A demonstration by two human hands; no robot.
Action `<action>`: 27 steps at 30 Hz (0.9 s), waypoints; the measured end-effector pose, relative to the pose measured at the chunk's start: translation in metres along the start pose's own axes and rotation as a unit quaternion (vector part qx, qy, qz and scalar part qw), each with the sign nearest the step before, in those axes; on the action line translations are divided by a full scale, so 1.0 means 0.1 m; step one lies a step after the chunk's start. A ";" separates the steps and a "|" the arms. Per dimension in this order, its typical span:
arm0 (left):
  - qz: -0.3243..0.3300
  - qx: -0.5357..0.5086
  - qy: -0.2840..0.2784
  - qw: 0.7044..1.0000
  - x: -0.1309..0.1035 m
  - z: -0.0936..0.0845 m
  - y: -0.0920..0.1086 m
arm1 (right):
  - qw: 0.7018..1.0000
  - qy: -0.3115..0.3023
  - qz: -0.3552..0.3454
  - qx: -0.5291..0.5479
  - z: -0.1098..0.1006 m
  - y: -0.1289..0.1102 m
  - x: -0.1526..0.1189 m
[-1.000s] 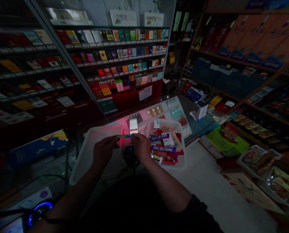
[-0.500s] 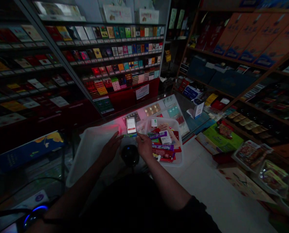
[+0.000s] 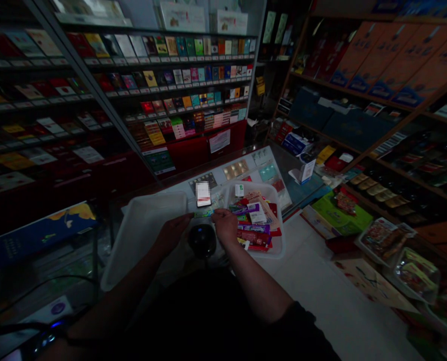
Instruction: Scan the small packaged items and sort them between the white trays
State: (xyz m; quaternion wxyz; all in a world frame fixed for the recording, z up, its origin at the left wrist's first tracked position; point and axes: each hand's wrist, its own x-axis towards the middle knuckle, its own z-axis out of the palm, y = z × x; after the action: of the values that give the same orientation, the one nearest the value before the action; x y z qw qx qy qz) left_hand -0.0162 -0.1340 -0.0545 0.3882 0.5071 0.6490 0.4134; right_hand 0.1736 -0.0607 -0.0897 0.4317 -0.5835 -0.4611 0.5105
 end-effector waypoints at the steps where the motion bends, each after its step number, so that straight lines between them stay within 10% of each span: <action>1: -0.005 -0.006 -0.002 1.000 0.00 0.00 -0.01 | 1.000 0.002 -0.003 -0.009 0.00 0.01 0.00; 27: 0.017 0.038 0.001 0.999 0.03 0.01 -0.07 | 0.997 0.003 -0.045 -0.069 -0.04 -0.06 -0.09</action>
State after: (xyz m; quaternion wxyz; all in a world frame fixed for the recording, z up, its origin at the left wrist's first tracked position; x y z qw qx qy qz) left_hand -0.0175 -0.1322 -0.0613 0.3610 0.5317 0.6562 0.3954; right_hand 0.1768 -0.0682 -0.0813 0.4145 -0.5919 -0.5198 0.4557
